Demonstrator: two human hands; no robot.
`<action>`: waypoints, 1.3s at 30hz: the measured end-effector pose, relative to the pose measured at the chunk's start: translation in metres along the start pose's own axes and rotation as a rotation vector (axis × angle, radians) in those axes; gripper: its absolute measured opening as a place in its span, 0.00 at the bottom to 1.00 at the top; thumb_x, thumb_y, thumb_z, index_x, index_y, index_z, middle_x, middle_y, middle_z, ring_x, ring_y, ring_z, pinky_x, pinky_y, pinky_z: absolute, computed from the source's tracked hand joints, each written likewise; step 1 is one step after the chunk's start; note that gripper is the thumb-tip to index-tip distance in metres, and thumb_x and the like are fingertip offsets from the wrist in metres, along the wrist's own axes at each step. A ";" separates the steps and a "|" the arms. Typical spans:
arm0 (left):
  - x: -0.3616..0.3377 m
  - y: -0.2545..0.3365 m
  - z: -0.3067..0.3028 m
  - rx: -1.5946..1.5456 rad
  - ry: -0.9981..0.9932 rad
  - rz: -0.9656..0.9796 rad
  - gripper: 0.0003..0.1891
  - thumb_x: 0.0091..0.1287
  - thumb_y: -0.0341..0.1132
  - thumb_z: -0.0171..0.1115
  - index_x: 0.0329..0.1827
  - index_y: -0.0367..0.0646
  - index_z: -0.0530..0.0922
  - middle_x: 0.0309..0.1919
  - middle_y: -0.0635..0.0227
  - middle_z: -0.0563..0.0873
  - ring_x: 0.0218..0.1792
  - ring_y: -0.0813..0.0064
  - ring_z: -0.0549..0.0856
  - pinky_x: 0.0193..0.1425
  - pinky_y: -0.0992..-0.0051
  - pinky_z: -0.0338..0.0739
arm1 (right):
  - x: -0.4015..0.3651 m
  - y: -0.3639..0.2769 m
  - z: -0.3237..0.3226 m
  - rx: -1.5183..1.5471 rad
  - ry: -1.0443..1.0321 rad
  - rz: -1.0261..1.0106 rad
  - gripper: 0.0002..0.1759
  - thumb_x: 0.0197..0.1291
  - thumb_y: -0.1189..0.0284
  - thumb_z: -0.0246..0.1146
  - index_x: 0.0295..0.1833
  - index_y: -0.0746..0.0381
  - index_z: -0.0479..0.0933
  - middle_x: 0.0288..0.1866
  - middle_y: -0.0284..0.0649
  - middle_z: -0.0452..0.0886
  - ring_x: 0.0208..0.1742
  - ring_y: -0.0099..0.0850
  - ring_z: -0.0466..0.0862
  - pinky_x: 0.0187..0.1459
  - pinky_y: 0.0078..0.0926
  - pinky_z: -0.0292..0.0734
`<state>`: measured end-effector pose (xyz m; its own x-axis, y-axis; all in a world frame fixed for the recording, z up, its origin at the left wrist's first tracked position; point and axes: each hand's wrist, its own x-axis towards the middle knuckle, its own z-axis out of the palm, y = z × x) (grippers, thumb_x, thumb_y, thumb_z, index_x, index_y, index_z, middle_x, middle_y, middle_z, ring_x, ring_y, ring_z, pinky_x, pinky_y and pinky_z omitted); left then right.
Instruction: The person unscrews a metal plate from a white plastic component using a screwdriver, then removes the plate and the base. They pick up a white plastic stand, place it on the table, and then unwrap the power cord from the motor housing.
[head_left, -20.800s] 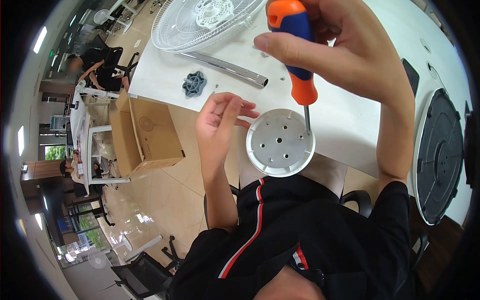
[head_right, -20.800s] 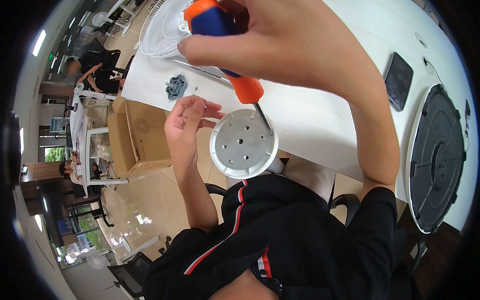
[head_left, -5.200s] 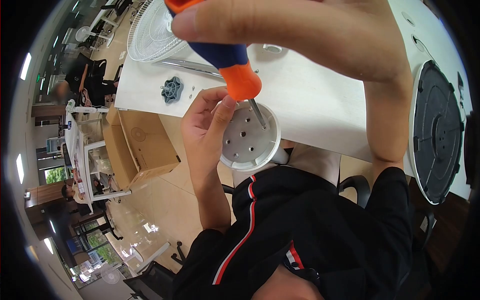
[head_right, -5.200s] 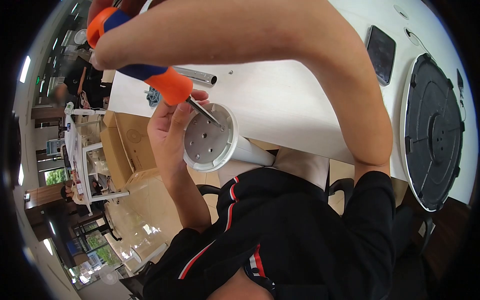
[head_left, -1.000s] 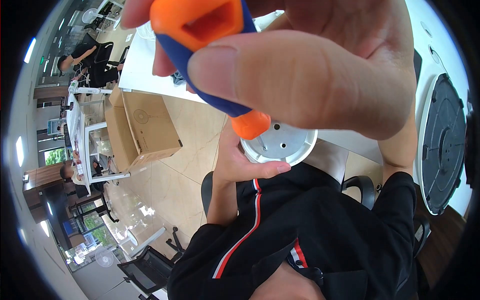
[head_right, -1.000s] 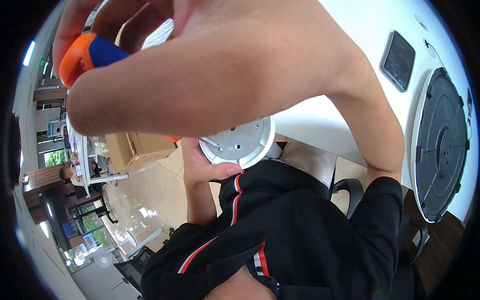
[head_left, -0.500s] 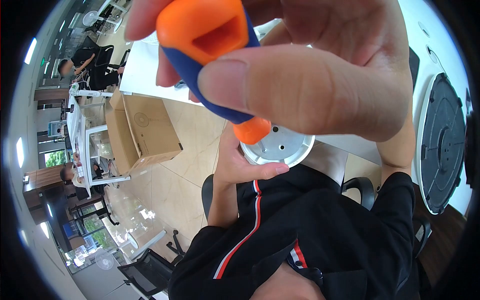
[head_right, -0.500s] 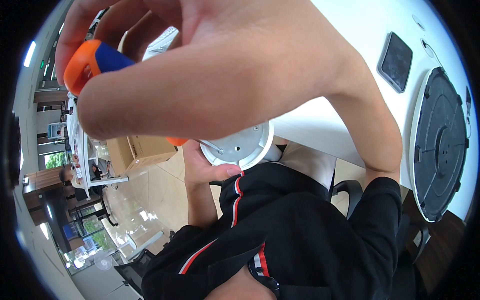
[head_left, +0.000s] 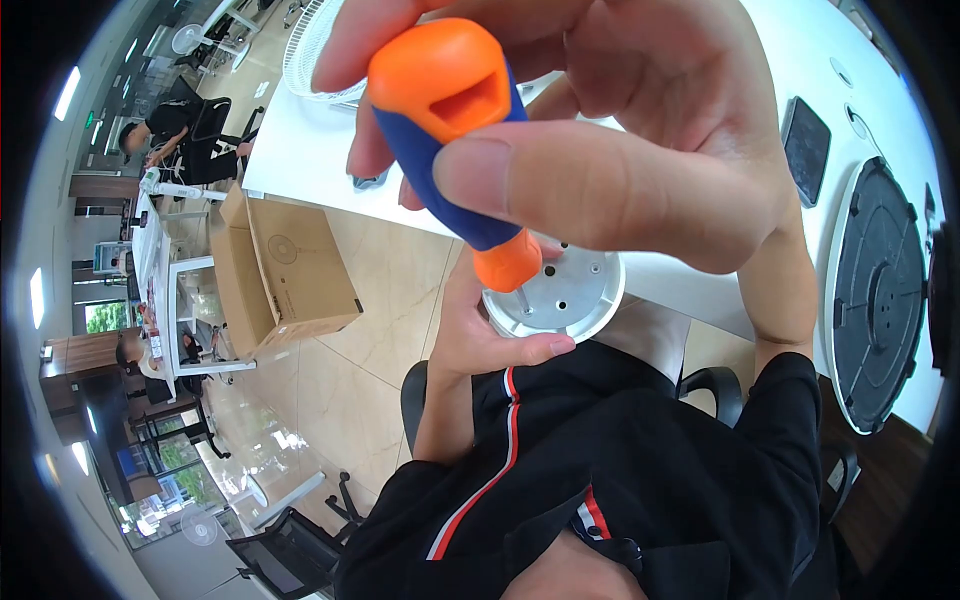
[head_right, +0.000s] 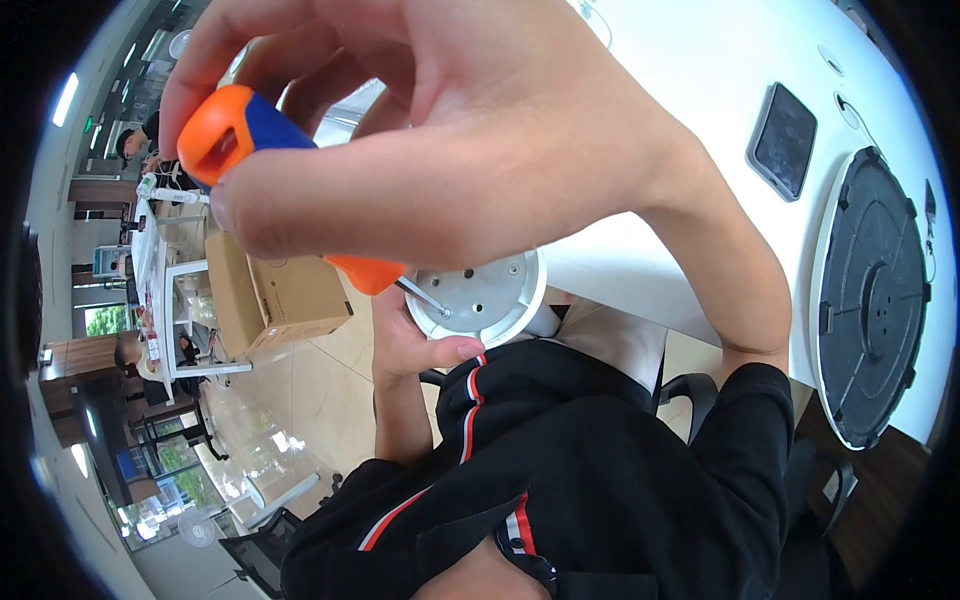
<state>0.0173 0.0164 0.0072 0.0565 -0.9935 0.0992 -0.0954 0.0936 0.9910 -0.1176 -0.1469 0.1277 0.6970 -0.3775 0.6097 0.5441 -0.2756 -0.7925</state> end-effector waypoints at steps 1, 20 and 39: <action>0.001 0.001 0.000 0.000 -0.006 -0.014 0.45 0.42 0.45 0.88 0.64 0.39 0.76 0.55 0.60 0.84 0.58 0.65 0.84 0.63 0.66 0.77 | 0.001 0.001 0.000 0.004 0.002 -0.004 0.18 0.64 0.60 0.76 0.52 0.62 0.88 0.45 0.36 0.89 0.48 0.23 0.87 0.51 0.22 0.82; 0.014 -0.002 -0.005 0.081 -0.089 0.193 0.47 0.41 0.42 0.88 0.66 0.36 0.75 0.55 0.61 0.82 0.58 0.64 0.83 0.64 0.66 0.77 | 0.002 0.006 0.002 0.138 0.021 -0.038 0.18 0.65 0.59 0.75 0.52 0.62 0.88 0.44 0.36 0.89 0.48 0.23 0.86 0.50 0.22 0.82; 0.003 -0.007 0.001 0.037 -0.031 0.075 0.41 0.42 0.39 0.89 0.62 0.37 0.80 0.60 0.59 0.83 0.61 0.66 0.83 0.67 0.66 0.77 | 0.002 0.004 0.005 0.260 0.062 -0.079 0.19 0.65 0.59 0.75 0.51 0.62 0.89 0.45 0.36 0.89 0.47 0.22 0.86 0.50 0.22 0.82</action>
<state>0.0171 0.0130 0.0005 0.0174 -0.9854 0.1696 -0.1349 0.1657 0.9769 -0.1119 -0.1444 0.1252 0.6222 -0.4196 0.6609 0.7026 -0.0730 -0.7078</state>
